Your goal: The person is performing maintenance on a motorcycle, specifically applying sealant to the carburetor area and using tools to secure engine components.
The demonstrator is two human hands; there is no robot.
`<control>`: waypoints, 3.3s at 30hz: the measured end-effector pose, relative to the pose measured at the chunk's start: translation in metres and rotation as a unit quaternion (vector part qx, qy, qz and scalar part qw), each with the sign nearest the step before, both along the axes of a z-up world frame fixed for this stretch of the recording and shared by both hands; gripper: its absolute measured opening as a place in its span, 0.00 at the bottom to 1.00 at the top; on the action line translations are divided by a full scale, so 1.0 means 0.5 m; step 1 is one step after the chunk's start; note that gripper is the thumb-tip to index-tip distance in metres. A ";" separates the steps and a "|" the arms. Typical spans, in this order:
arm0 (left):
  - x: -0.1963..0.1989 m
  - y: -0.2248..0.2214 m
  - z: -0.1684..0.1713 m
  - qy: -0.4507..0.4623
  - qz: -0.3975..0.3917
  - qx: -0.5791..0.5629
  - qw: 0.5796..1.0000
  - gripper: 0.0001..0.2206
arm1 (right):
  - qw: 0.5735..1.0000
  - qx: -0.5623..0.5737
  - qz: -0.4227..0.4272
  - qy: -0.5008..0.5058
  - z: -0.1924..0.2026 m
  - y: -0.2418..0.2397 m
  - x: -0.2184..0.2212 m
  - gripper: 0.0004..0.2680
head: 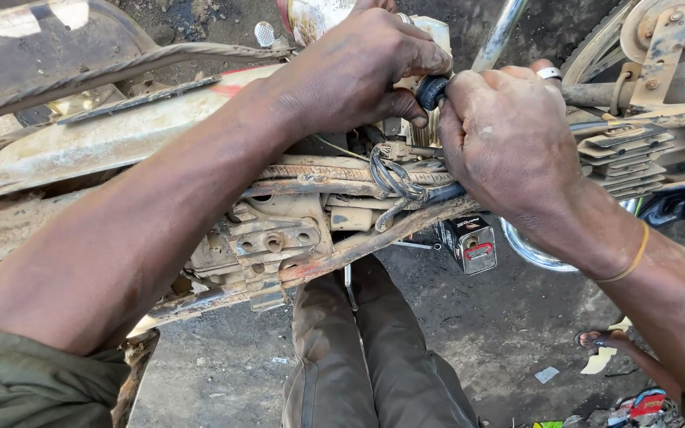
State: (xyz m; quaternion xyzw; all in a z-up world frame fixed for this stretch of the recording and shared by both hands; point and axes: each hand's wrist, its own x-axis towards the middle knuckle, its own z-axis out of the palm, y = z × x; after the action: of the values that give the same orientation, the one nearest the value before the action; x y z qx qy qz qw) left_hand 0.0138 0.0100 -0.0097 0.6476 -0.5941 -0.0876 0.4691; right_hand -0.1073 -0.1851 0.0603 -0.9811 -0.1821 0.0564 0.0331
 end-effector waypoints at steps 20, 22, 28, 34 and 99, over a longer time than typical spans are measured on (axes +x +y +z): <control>-0.010 -0.024 -0.009 -0.037 0.063 0.056 0.996 0.14 | 0.980 0.026 -0.123 0.151 0.027 -0.006 0.056 0.15; -0.016 -0.022 -0.008 -0.051 0.076 0.065 0.994 0.14 | 0.969 0.049 -0.155 0.183 0.030 0.001 0.067 0.15; -0.015 -0.017 -0.006 -0.076 0.107 0.104 0.986 0.12 | 0.831 0.133 -0.395 0.368 0.080 0.045 0.109 0.10; -0.009 -0.013 0.002 -0.118 0.120 0.065 0.984 0.09 | 0.626 0.450 -0.472 0.427 0.013 0.001 0.120 0.11; 0.004 -0.020 -0.021 -0.301 0.066 0.193 0.932 0.20 | 0.993 0.055 -0.059 0.081 -0.008 0.019 0.014 0.11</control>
State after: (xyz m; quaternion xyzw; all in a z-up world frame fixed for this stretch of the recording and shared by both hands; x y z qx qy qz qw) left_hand 0.0159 -0.0002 -0.0202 0.7595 -0.6347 0.0297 0.1396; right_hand -0.1001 -0.1758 0.0564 -0.9790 -0.1231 0.1237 0.1050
